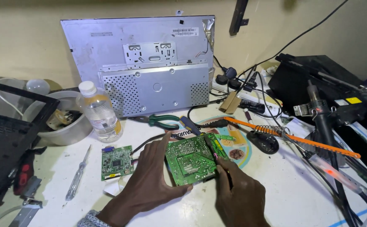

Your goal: Soldering components on a circuit board and applying liquid from a bottle during a repair process.

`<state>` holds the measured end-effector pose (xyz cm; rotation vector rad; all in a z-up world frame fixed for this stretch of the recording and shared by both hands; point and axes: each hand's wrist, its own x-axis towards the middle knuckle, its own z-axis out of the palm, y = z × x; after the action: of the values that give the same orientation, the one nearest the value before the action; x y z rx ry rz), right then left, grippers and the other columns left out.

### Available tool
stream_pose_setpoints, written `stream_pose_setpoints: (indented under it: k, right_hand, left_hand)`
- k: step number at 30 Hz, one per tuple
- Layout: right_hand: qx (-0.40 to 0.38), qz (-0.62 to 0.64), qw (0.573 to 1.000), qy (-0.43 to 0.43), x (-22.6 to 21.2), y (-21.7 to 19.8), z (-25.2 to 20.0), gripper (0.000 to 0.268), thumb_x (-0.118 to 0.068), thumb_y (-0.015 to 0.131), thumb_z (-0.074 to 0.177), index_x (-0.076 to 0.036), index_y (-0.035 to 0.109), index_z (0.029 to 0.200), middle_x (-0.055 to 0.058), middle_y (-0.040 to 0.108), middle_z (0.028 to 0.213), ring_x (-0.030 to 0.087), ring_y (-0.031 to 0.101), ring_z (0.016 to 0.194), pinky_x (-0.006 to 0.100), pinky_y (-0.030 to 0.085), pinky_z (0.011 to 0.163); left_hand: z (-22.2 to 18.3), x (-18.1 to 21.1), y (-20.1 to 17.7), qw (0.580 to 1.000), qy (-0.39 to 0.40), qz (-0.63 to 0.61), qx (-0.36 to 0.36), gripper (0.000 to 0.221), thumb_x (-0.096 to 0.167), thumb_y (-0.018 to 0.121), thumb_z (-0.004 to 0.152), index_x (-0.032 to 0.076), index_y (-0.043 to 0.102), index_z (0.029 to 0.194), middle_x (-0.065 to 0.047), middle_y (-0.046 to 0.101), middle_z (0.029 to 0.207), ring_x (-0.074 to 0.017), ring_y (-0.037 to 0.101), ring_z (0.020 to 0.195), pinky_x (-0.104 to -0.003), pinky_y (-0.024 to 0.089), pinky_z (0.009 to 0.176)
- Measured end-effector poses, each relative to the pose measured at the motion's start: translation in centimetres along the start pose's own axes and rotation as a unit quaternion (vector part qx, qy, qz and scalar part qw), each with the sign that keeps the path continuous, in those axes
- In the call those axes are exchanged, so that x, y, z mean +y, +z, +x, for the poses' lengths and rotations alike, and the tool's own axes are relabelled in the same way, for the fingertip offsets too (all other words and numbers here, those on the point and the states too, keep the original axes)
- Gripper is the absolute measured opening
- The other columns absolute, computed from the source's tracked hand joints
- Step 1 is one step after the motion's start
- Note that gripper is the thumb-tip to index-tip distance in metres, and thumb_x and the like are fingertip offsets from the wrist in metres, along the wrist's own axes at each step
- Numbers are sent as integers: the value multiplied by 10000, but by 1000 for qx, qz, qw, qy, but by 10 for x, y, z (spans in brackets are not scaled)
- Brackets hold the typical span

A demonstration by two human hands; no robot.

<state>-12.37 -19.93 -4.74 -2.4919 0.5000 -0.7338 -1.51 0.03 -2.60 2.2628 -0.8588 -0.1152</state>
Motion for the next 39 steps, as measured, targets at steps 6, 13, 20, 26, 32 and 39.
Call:
stream_pose_setpoints:
  k: [6,13,20,26,32,39]
  right_hand:
    - [-3,73,987,-141,-33,22,-34,307,-250,647,901,-202,775,1175,29,837,874,174,776,595,345,578,498]
    - [-158,208,961,-88,-20,-5,-2,251,-237,647,905,-132,825,1046,43,865,816,125,739,556,280,553,477]
    - [-77,61,979,180,-32,-27,4,312,-275,614,928,-280,820,1163,14,852,961,168,652,625,336,456,588]
    - [-52,149,985,-66,-26,-20,-17,274,-306,740,808,-157,869,999,50,893,905,141,893,723,258,699,595]
    - [-56,146,983,98,-18,-31,-14,340,-194,675,880,-216,862,1164,31,817,639,95,535,509,267,462,472]
    - [77,68,987,122,19,-34,-14,294,-235,632,962,-172,813,1184,33,582,564,111,420,511,289,379,539]
  left_hand:
    - [-1,-8,5,1000,20,9,2,1385,584,868,653,61,53,1643,-190,430,1450,-355,409,1316,-492,325,1119]
    - [-5,-11,10,998,49,32,12,1271,520,879,672,25,180,1612,-171,462,1346,-339,428,1254,-474,349,1089]
    - [-5,-7,4,998,53,21,7,1065,549,837,697,105,350,1534,-128,461,1349,-311,417,1252,-463,366,1062]
    - [-5,-8,5,998,55,37,19,1132,546,883,679,91,326,1553,-135,465,1349,-315,415,1276,-459,358,1081]
    - [-5,-4,0,998,59,12,3,1063,505,854,703,123,334,1548,-101,454,1359,-293,413,1265,-448,362,1078]
    - [-5,-1,0,1000,14,4,-3,1045,503,885,664,218,368,1526,-88,452,1383,-300,401,1317,-454,353,1094]
